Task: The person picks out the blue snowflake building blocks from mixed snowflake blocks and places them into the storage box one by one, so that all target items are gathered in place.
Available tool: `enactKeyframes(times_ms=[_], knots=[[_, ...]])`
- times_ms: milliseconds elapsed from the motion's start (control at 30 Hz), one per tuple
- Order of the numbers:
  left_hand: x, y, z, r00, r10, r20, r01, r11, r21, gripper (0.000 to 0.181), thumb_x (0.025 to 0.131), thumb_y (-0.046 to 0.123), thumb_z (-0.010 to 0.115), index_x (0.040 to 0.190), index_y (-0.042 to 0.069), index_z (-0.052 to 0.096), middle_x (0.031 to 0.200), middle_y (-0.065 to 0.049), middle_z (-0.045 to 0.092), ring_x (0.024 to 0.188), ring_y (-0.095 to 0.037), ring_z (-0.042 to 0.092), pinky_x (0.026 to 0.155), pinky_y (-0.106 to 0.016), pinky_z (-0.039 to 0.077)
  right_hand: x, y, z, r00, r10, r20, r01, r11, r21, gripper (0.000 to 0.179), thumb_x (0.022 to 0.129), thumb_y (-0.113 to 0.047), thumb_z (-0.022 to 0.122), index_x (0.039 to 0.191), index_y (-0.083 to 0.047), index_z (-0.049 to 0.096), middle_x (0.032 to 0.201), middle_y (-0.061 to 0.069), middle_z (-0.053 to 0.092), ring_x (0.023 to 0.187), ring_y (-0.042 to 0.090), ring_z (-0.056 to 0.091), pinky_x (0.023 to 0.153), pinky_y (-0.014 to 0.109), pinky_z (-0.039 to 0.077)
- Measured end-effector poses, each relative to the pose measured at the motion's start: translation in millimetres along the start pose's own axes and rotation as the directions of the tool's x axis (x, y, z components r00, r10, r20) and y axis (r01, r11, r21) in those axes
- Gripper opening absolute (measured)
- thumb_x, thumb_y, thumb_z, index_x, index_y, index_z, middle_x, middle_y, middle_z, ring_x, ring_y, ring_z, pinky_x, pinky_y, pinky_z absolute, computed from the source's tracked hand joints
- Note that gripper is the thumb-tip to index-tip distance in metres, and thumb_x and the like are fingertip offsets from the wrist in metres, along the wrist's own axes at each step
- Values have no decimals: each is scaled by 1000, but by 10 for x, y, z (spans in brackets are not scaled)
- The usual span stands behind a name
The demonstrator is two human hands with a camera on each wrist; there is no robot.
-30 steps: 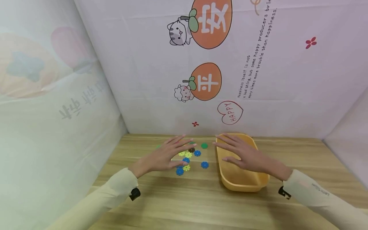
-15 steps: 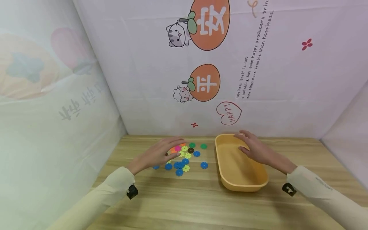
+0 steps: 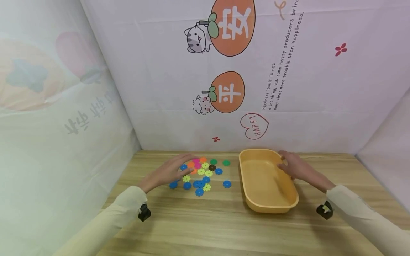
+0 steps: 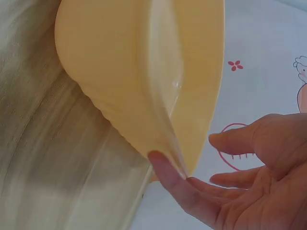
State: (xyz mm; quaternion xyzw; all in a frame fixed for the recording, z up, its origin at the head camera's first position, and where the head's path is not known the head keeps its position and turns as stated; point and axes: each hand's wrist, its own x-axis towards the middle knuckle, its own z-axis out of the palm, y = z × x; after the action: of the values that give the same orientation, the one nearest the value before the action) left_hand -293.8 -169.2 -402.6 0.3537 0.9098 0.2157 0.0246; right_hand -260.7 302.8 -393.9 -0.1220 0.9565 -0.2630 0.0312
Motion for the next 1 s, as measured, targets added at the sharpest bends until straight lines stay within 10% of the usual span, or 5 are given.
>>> enactKeyframes(times_ms=[267, 700, 1000], knots=[[-35, -182, 39, 1000, 28, -5, -28, 999, -26, 50, 109, 34, 57, 156, 17, 49, 158, -9, 51, 146, -34, 47, 119, -55, 41, 11, 133, -40, 987, 131, 92, -141, 984, 113, 50, 105, 0, 53, 144, 26, 34, 128, 49, 53, 96, 46, 72, 61, 41, 64], [-147, -517, 161, 973, -232, -16, 229, 967, -107, 34, 103, 11, 68, 134, 0, 62, 128, -19, 67, 113, -33, 67, 96, -49, 58, -2, 236, -91, 969, 158, 190, -207, 939, 275, 37, 105, -3, 52, 130, 23, 48, 104, 31, 66, 78, 28, 75, 67, 47, 65], [-144, -650, 309, 971, -238, 1, 238, 971, -34, 32, 96, 13, 77, 117, -8, 67, 104, -14, 69, 93, -24, 63, 87, -45, 57, -6, 275, -108, 959, 173, 226, -245, 907, 343, 36, 105, -6, 53, 128, 21, 45, 104, 27, 65, 82, 28, 75, 70, 46, 65]])
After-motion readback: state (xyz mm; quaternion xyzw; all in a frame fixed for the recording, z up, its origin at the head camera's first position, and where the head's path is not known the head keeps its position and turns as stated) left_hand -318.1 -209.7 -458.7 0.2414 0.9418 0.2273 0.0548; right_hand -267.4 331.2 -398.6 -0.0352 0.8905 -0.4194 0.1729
